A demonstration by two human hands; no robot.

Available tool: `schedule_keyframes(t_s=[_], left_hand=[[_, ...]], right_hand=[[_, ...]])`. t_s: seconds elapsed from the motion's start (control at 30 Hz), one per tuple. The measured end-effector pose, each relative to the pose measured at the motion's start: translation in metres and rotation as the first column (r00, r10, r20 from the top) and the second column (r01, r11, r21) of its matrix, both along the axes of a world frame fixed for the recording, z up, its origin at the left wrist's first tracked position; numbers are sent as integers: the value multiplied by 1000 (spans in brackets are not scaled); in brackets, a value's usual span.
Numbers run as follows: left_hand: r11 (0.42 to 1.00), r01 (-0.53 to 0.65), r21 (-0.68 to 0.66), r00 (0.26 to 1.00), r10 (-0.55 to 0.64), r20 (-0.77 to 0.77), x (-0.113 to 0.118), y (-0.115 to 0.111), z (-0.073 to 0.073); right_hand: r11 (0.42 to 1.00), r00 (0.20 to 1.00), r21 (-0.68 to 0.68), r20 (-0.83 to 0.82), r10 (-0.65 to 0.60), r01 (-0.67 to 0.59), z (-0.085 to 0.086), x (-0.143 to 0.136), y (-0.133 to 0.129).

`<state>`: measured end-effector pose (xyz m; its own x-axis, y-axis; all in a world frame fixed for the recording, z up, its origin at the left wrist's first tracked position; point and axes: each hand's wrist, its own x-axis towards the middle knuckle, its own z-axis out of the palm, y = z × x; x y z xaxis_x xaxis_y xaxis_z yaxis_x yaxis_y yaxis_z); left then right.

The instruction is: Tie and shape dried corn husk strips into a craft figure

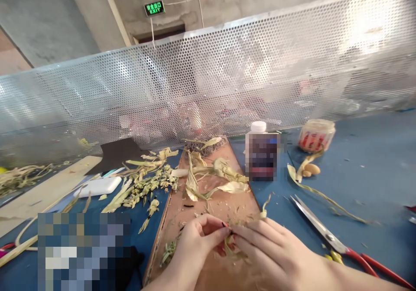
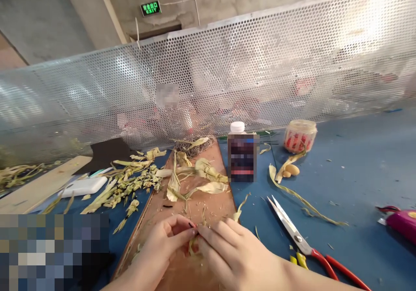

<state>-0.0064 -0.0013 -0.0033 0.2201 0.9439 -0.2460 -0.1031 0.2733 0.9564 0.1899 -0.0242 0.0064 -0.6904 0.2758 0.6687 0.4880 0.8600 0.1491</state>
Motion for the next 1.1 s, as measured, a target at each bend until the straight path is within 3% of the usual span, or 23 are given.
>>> schedule_keyframes(t_s=[0.17, 0.33, 0.5, 0.73, 0.9, 1.0, 1.1], left_hand=[[997, 46, -63, 990, -37, 135, -1, 2, 0], [995, 54, -79, 987, -41, 158, 1, -2, 2], [995, 73, 74, 995, -68, -71, 1, -3, 7], [951, 168, 258, 927, -63, -370, -4, -2, 6], [864, 253, 435, 892, -34, -452, 0, -7, 11], [800, 310, 513, 828, 39, -560, 0, -10, 13], [779, 364, 511, 784, 40, -619, -1, -11, 12]], right_hand=[[973, 996, -216, -52, 68, -78, -8, 4, 4], [950, 992, -287, -73, 107, -124, -11, 5, 7], [957, 994, -272, -76, 78, -96, -6, 3, 8], [988, 999, -151, -32, 36, -41, -13, -2, 10], [997, 1000, -79, -24, 10, -12, -15, -4, 9], [991, 998, -127, -63, 20, -28, -13, -5, 9], [974, 995, -217, -83, 51, -67, -14, -4, 9]])
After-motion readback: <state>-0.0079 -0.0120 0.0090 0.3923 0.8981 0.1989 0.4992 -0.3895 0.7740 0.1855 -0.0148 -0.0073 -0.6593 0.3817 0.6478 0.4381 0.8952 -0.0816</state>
